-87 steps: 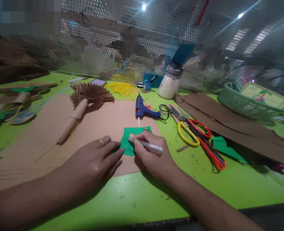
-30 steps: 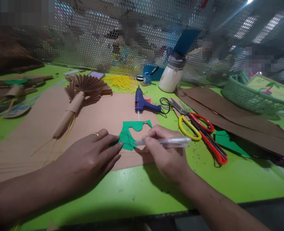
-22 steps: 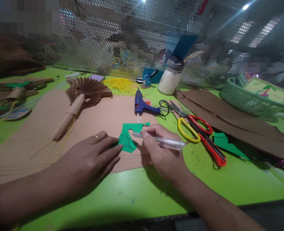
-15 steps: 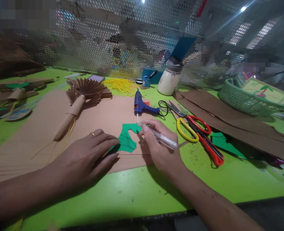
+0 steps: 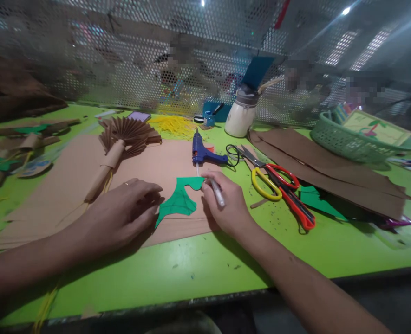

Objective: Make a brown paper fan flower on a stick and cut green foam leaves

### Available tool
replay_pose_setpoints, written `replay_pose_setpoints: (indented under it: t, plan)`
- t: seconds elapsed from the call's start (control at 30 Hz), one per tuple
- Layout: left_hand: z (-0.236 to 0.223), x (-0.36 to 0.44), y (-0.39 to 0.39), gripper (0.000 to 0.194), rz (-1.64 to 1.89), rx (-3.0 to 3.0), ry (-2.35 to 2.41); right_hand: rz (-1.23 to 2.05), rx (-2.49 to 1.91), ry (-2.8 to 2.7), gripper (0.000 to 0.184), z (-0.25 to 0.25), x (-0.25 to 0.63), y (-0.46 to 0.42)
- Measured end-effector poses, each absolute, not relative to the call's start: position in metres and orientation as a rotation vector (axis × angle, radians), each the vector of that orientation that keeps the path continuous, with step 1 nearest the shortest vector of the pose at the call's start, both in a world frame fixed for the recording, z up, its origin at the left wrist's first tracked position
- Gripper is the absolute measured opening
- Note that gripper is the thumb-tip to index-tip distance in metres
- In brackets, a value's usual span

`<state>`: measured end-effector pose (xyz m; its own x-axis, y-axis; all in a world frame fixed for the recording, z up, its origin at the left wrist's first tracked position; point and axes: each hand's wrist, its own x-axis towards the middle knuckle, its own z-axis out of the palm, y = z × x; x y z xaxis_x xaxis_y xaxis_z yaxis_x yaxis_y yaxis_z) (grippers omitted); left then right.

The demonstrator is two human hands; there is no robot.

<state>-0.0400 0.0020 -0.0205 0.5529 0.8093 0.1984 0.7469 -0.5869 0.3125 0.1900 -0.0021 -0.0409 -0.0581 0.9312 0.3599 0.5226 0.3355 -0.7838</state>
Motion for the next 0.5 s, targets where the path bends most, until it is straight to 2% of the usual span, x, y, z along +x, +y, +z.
replay_pose_setpoints:
  t: [0.13, 0.4, 0.5]
  plan:
    - [-0.024, -0.038, -0.001, 0.036, 0.426, 2.715, 1.267, 0.424, -1.317, -1.792, 0.024, -0.045, 0.19, 0.002]
    - [-0.027, -0.04, 0.0, 0.036, 0.449, 2.719, 1.232, 0.095, -1.449, -1.89, 0.044, -0.05, 0.202, 0.019]
    - [-0.027, -0.04, 0.0, 0.034, 0.481, 2.711, 1.196, -0.01, -1.537, -1.923, 0.044, -0.054, 0.209, 0.025]
